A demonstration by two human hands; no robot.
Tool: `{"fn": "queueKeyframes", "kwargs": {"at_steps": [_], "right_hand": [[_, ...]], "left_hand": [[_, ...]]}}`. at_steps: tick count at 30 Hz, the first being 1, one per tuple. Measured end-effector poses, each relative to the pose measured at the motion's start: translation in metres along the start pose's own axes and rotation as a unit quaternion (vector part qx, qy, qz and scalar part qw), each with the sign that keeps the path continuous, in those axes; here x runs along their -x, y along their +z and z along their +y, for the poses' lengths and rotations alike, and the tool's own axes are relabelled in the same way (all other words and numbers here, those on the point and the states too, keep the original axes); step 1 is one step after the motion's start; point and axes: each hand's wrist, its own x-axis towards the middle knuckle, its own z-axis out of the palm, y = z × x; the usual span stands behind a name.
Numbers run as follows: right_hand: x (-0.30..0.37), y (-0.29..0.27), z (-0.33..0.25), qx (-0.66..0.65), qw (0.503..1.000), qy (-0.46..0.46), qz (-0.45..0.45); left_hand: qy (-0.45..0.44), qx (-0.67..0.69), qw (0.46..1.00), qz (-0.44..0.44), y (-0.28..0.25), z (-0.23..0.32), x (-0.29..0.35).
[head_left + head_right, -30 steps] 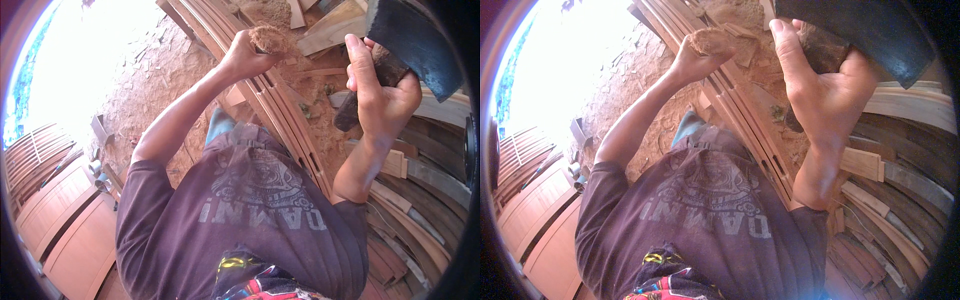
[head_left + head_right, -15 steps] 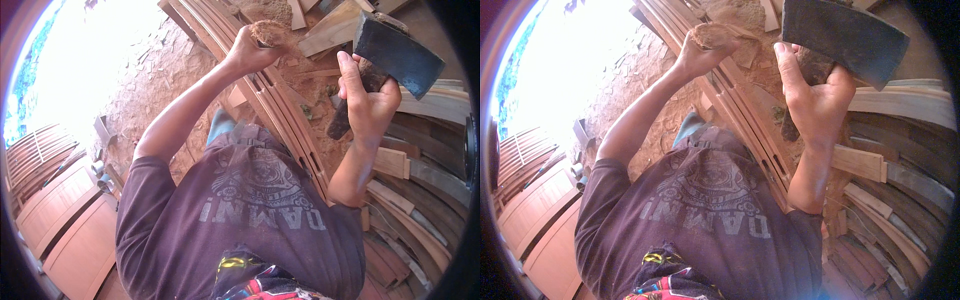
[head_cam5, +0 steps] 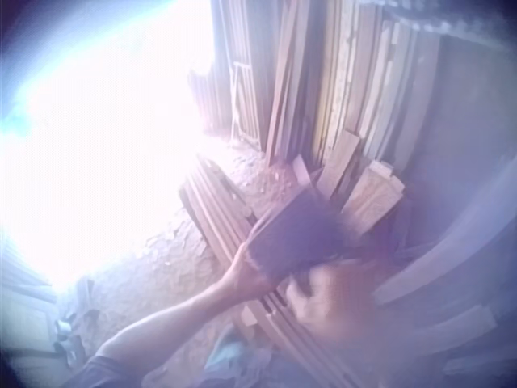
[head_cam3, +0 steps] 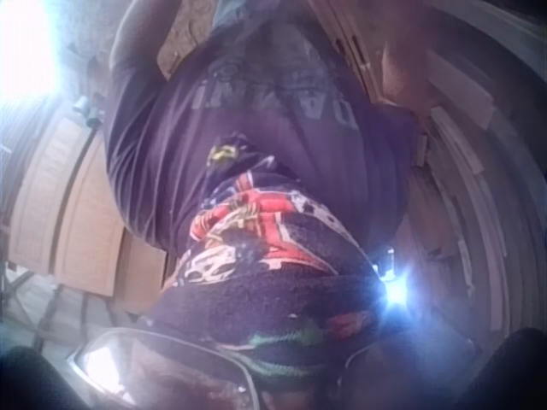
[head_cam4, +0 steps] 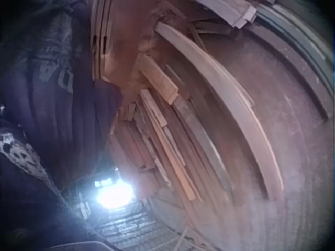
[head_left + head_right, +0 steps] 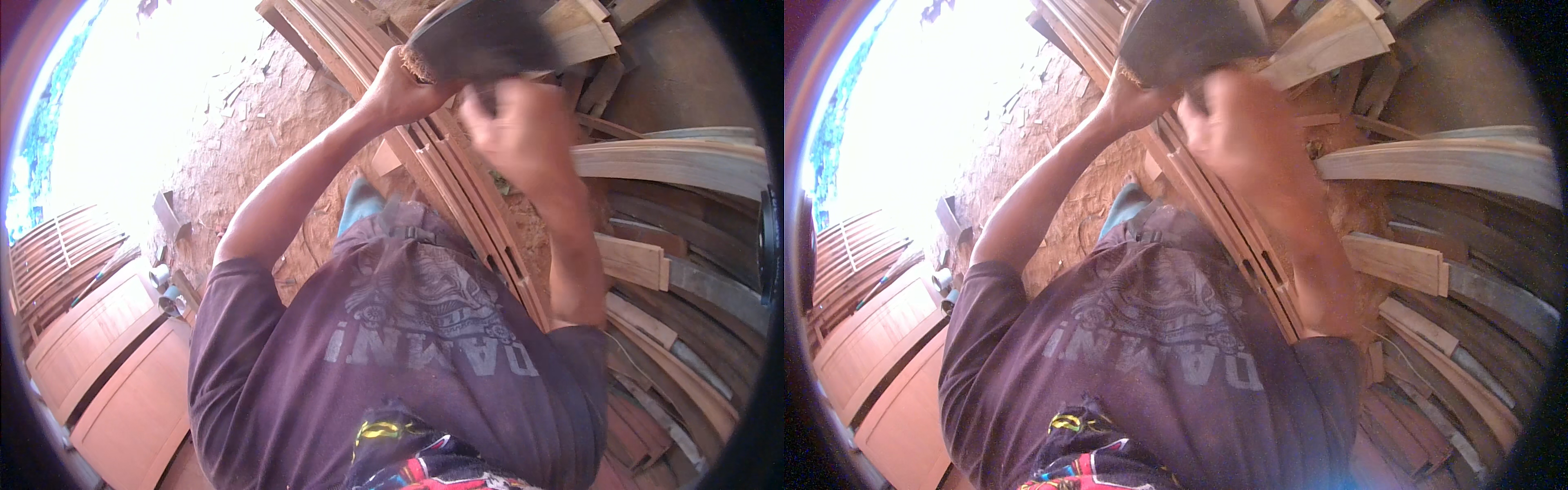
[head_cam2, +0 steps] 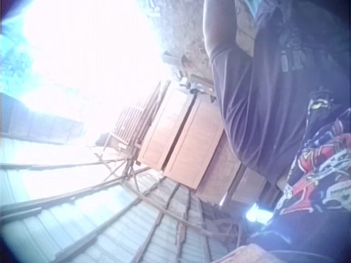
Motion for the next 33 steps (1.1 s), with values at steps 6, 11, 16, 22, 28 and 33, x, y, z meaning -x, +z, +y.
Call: {"fn": "queueKeyframes", "kwargs": {"at_steps": [6, 11, 16, 22, 28, 33], "right_hand": [[-0.013, -0.018, -0.026, -0.056, 0.998, 0.003, -0.011], [0.005, 0.019, -0.023, 0.066, 0.992, -0.022, -0.106], [-0.006, 0.002, -0.028, 0.054, 0.995, -0.032, -0.080], [0.014, 0.012, -0.037, 0.027, 0.998, -0.008, -0.062], [0.010, -0.002, -0.026, 0.036, 0.995, -0.029, -0.086], [0.014, -0.020, -0.048, -0.096, 0.994, -0.018, 0.045]], "left_hand": [[-0.015, 0.087, 0.995, 0.039, 0.004, -0.018, 0.020], [0.064, 0.091, 0.991, 0.073, 0.007, -0.019, 0.026], [0.095, 0.101, 0.986, 0.088, 0.003, -0.020, 0.033], [0.082, 0.013, 0.993, 0.078, 0.004, -0.033, 0.034], [0.073, 0.057, 0.992, 0.085, 0.004, -0.015, 0.044], [0.056, -0.066, 0.996, 0.035, 0.006, -0.037, 0.052]]}}
